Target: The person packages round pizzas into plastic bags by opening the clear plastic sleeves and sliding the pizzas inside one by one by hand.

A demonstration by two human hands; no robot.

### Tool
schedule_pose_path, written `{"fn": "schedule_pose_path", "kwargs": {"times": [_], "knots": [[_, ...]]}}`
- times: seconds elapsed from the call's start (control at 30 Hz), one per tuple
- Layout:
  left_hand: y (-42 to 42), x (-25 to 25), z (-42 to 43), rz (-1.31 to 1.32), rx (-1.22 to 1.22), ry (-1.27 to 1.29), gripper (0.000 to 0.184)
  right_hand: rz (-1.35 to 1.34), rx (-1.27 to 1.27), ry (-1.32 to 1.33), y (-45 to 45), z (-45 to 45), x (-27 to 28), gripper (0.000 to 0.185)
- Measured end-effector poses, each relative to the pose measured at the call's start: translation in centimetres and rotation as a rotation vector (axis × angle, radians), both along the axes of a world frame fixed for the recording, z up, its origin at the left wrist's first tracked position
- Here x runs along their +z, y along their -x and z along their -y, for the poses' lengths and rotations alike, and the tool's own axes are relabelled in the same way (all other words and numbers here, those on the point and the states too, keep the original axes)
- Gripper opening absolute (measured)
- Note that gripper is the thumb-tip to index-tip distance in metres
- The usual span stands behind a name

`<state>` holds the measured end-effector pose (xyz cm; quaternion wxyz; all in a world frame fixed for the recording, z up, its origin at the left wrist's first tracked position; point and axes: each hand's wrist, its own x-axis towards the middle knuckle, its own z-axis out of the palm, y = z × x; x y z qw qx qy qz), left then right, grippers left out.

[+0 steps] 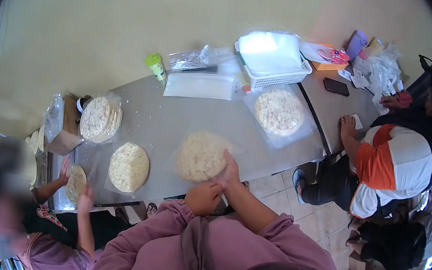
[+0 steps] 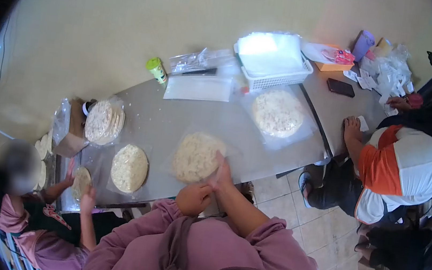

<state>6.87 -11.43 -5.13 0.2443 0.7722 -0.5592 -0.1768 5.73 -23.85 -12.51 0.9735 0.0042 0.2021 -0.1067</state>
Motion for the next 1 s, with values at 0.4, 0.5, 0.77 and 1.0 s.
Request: {"fn": "schedule_pose_path", "kwargs": {"times": [0.4,0.5,0.77,1.0], "knots": [[-1.3,2.3,17.1,0.040,-0.056,0.237,0.010,0.084,-0.438,0.282,4.7,19.5,6.4,0.047],[-1.6,-0.2,21.1,0.047,0.004,0.177,0.009,-0.014,-0.342,0.340,6.8,24.1,3.4,0.045],[-3.1,-2.0,24.9,-0.133,-0.215,-0.276,0.016,-0.823,0.863,1.448,13.0,34.0,12.0,0.023],[-5.5,-1.1,25.2,-0.290,-0.328,-0.509,0.027,-0.676,0.011,1.982,-0.2,38.9,12.5,0.032]]}}
